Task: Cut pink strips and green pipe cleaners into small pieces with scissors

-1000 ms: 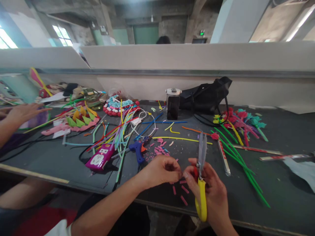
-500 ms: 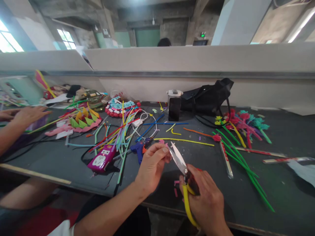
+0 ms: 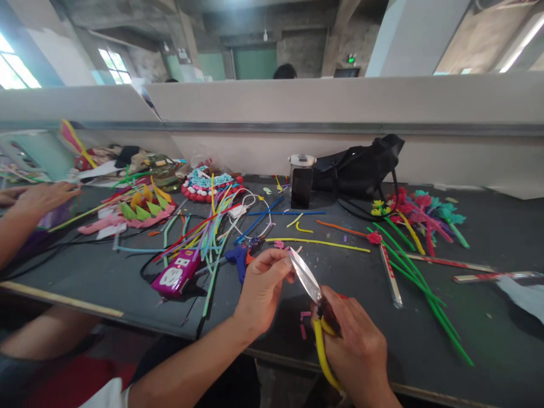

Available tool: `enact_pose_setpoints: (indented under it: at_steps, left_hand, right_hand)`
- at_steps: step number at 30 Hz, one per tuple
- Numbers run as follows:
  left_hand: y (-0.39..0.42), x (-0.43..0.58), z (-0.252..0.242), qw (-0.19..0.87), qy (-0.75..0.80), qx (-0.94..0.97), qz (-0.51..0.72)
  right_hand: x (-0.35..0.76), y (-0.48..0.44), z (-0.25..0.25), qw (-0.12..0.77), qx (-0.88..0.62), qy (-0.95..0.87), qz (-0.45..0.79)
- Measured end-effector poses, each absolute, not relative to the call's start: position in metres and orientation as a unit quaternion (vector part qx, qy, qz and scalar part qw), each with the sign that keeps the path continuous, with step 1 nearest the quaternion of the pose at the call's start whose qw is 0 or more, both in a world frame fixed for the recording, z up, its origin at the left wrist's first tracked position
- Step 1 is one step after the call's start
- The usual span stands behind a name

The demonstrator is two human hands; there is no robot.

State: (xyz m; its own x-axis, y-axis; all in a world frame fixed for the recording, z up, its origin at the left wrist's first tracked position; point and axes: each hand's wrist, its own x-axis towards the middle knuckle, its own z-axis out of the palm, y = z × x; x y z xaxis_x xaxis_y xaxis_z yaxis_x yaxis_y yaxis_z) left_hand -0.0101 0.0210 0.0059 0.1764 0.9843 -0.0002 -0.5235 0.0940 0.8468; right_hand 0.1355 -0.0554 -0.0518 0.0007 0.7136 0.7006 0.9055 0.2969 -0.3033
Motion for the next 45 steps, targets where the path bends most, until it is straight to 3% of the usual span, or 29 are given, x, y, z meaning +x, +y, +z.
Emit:
enact_pose_setpoints:
  at_steps: [20,25,31,38,42,45]
  left_hand:
    - [0.021,-0.015,0.011,0.622,0.362,0.439,0.538]
    - [0.020,-0.015,0.008,0.446,0.422,0.616,0.493]
    - [0.011,-0.010,-0.004,0.169,0.295,0.856,0.389]
    - [0.004,-0.009,-0.008,0.024,0.234,0.904,0.356]
    - [0.003,-0.009,-0.009,0.082,0.258,0.892,0.361]
    - [0.005,-0.009,-0.005,0.273,0.324,0.846,0.323]
  right_hand:
    - [0.138,-0.056,-0.058,0.419,-0.595,-0.679,-0.096]
    - [0.137,-0.055,-0.049,0.491,-0.610,-0.620,-0.058]
    - [0.136,-0.058,-0.032,0.547,-0.603,-0.575,0.085]
    - [0.137,-0.059,-0.030,0.581,-0.591,-0.528,0.185]
    - [0.137,-0.059,-0.032,0.585,-0.593,-0.520,0.189]
    - [0.138,-0.058,-0.031,0.582,-0.593,-0.524,0.185]
